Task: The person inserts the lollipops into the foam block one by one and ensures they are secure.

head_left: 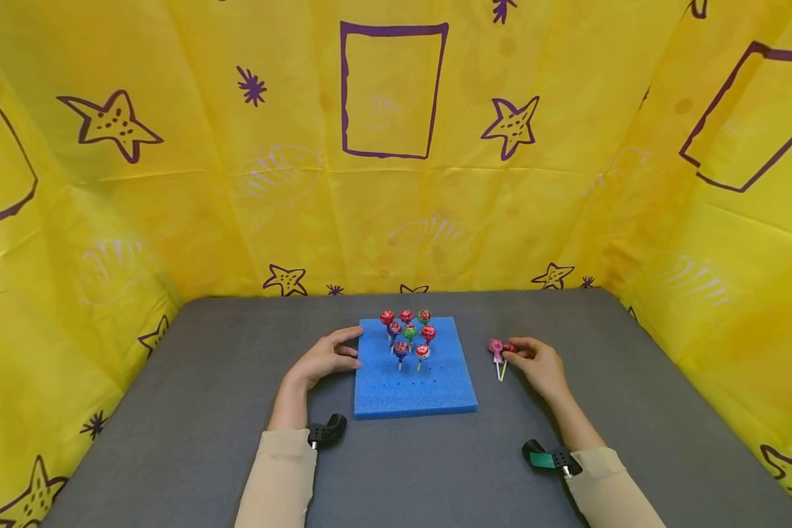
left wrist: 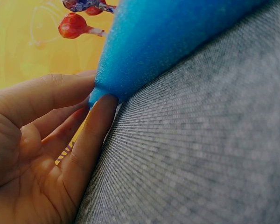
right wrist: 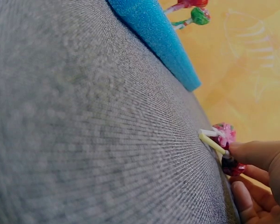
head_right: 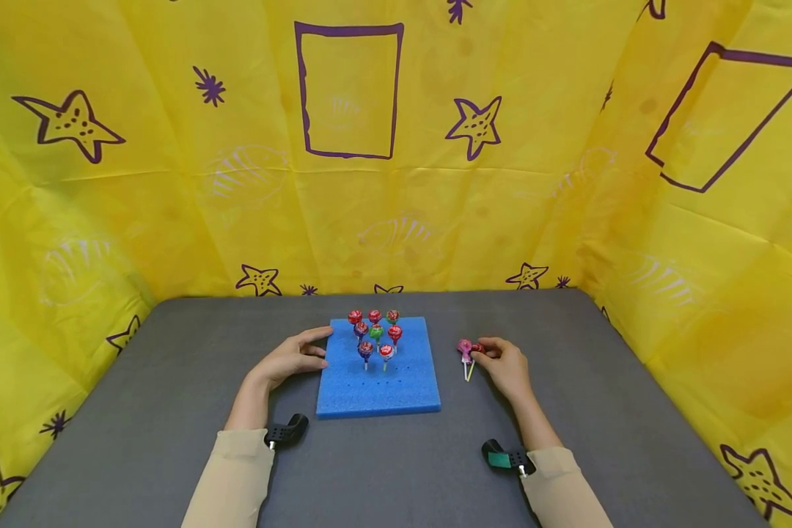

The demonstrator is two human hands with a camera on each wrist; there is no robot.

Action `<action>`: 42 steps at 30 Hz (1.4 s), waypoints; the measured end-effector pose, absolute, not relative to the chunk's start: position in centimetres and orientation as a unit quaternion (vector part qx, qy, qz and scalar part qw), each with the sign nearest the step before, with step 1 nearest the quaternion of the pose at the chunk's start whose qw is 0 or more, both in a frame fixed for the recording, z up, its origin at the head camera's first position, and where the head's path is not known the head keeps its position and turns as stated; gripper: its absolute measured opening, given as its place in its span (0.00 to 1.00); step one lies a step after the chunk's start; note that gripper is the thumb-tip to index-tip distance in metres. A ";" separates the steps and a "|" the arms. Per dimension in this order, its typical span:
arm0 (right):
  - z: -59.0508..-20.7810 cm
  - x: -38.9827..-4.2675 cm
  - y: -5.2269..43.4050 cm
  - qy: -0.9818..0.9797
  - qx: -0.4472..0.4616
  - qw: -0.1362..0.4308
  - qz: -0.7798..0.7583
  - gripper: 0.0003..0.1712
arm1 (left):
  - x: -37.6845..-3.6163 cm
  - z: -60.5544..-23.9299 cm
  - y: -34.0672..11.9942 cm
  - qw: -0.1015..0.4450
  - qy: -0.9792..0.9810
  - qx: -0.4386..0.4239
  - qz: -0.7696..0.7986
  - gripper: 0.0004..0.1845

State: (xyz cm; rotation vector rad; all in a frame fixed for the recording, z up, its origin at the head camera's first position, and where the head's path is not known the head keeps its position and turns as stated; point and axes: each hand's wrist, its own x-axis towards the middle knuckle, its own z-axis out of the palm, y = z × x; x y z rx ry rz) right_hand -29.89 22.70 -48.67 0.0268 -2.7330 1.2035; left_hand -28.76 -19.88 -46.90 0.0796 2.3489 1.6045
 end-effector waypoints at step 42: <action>-47.6 -29.5 22.0 -0.817 -0.055 0.088 0.567 0.22 | -28.7 -46.7 -19.9 0.151 0.814 0.032 0.560 0.38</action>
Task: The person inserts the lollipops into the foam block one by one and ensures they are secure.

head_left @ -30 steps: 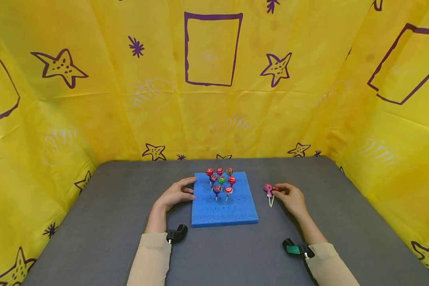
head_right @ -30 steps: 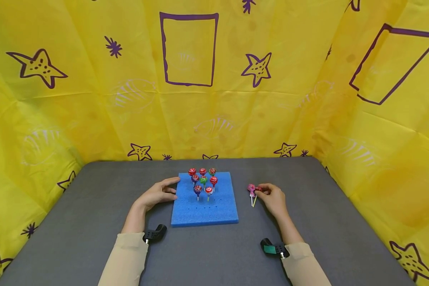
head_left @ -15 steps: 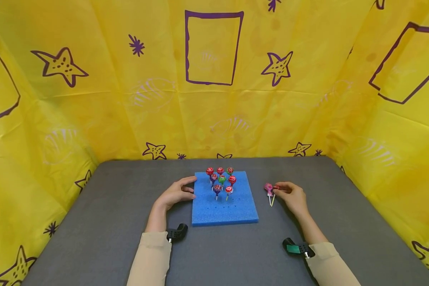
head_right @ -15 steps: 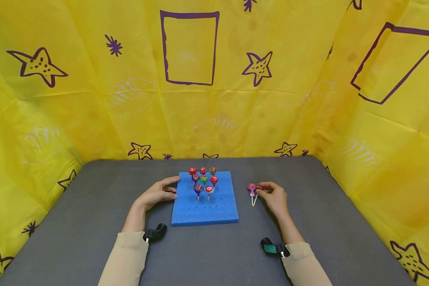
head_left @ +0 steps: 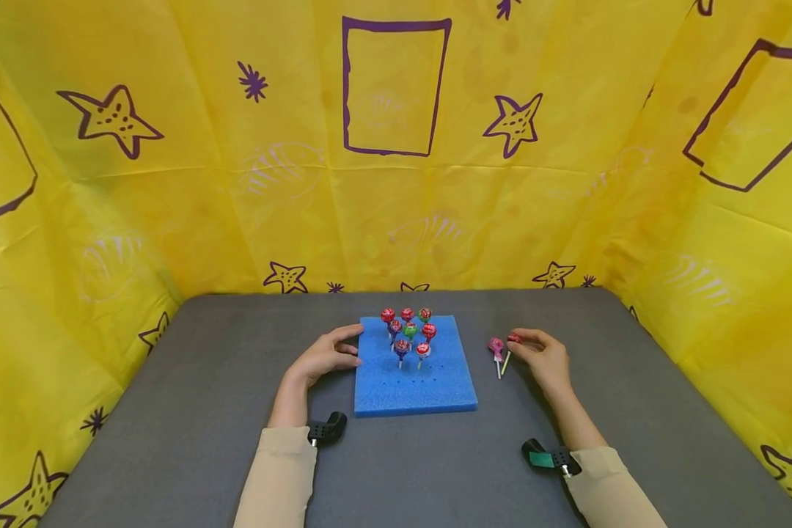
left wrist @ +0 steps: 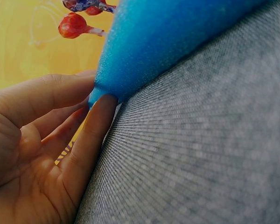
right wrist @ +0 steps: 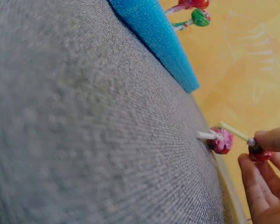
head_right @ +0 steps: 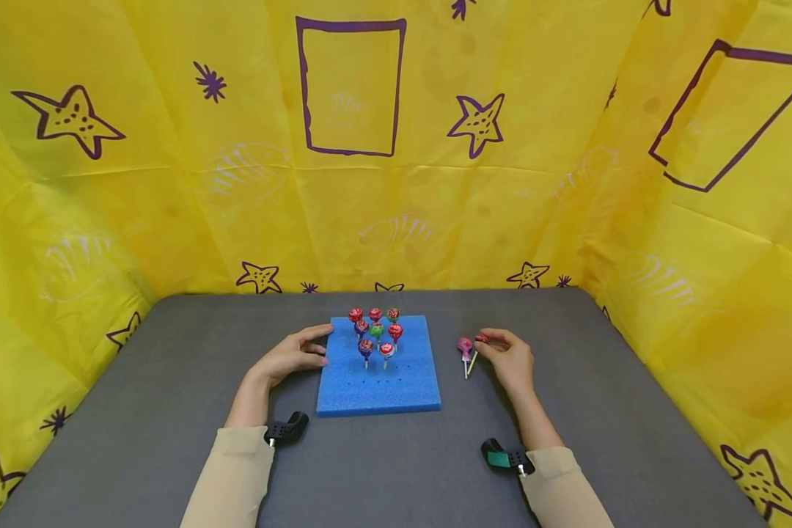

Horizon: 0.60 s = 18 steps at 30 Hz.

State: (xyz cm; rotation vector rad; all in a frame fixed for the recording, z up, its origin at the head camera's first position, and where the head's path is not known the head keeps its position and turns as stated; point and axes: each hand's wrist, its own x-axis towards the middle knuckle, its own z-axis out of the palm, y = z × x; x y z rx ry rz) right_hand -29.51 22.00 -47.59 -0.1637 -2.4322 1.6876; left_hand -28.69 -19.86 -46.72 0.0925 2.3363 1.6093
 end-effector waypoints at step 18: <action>-45.9 -28.8 19.8 -0.765 -0.020 0.088 0.638 0.23 | -28.8 -46.9 -19.8 0.148 0.814 0.033 0.561 0.38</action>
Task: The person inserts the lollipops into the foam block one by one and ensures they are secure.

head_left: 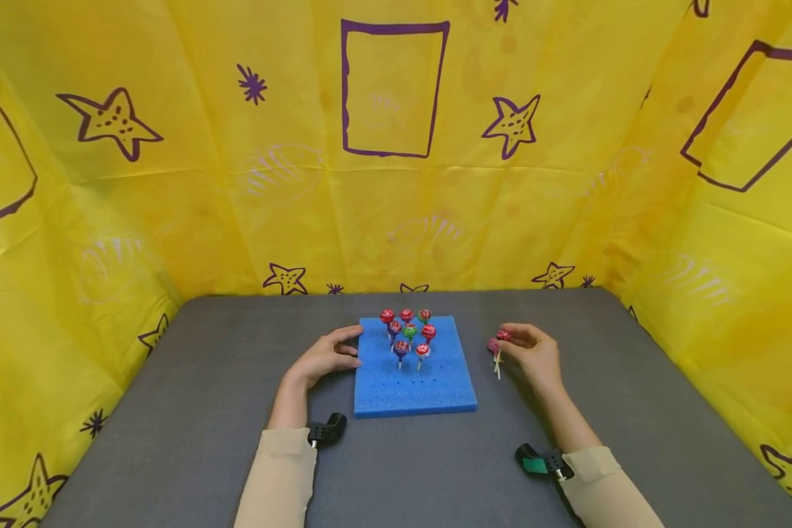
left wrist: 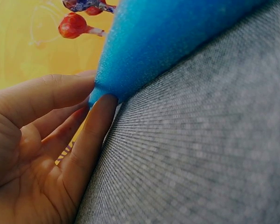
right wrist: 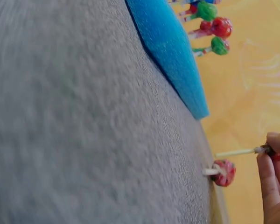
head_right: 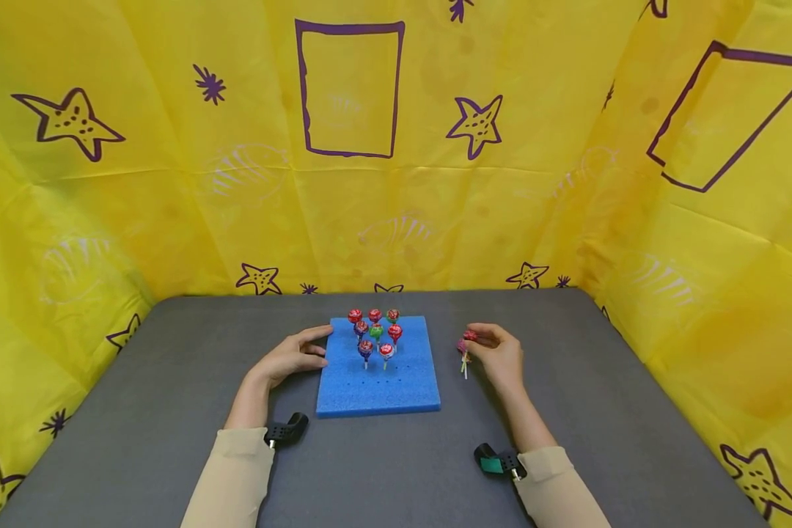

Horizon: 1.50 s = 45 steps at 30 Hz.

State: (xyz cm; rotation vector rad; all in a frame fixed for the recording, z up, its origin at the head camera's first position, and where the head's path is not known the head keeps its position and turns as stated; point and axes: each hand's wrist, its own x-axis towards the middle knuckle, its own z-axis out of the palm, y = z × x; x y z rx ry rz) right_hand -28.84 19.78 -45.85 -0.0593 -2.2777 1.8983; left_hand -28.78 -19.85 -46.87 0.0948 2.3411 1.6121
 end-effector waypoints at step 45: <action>-44.9 -28.0 12.5 -0.711 0.100 0.070 0.693 0.20 | -28.6 -46.6 -19.6 0.155 0.808 0.024 0.568 0.37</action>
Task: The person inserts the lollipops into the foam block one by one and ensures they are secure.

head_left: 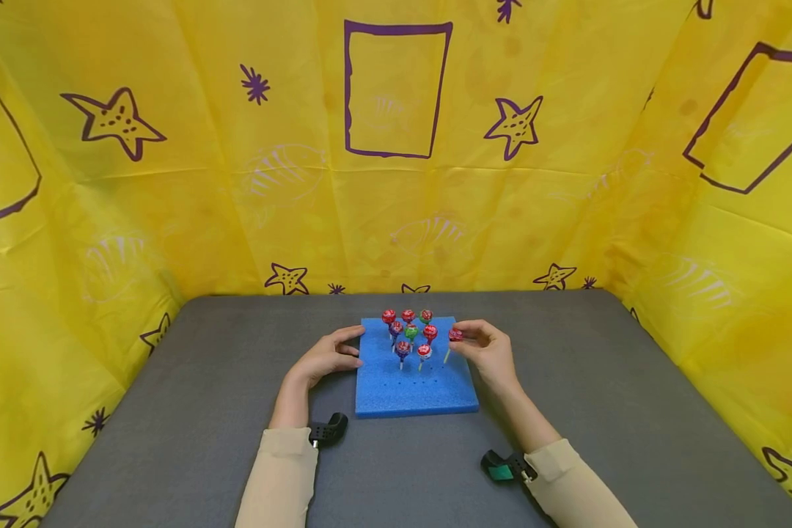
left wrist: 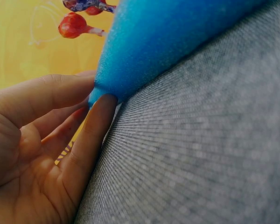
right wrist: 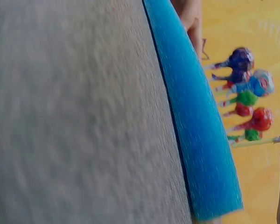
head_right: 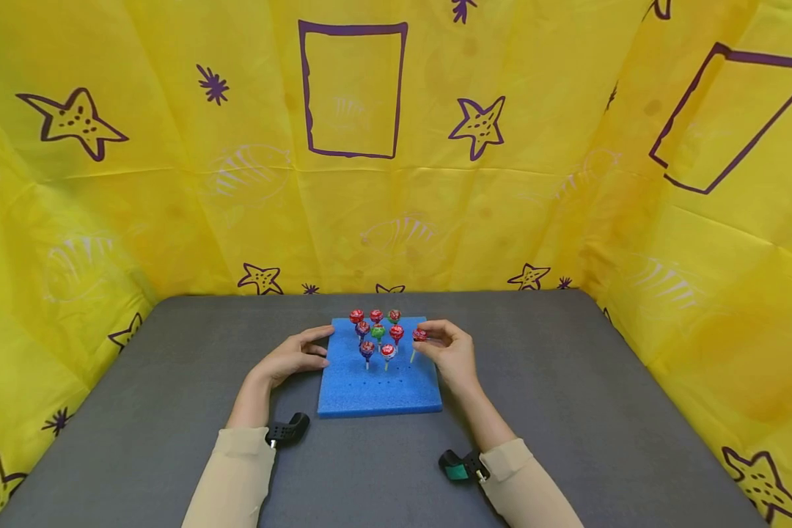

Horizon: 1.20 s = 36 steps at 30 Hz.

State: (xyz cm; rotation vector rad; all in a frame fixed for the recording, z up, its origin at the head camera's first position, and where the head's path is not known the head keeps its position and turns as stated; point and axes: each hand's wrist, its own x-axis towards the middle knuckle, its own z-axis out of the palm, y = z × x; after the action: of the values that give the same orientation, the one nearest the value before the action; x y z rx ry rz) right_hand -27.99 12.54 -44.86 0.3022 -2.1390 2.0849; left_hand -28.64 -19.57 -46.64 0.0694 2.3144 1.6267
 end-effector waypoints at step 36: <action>-45.9 -28.0 10.9 -0.740 0.143 0.030 0.656 0.18 | -28.6 -46.6 -19.5 0.154 0.810 0.016 0.565 0.37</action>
State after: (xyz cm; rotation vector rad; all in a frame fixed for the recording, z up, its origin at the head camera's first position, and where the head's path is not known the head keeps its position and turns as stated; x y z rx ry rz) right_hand -28.04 10.87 -45.93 0.4394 -2.2818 2.0228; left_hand -28.55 -19.52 -46.55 0.0465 2.3225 1.6205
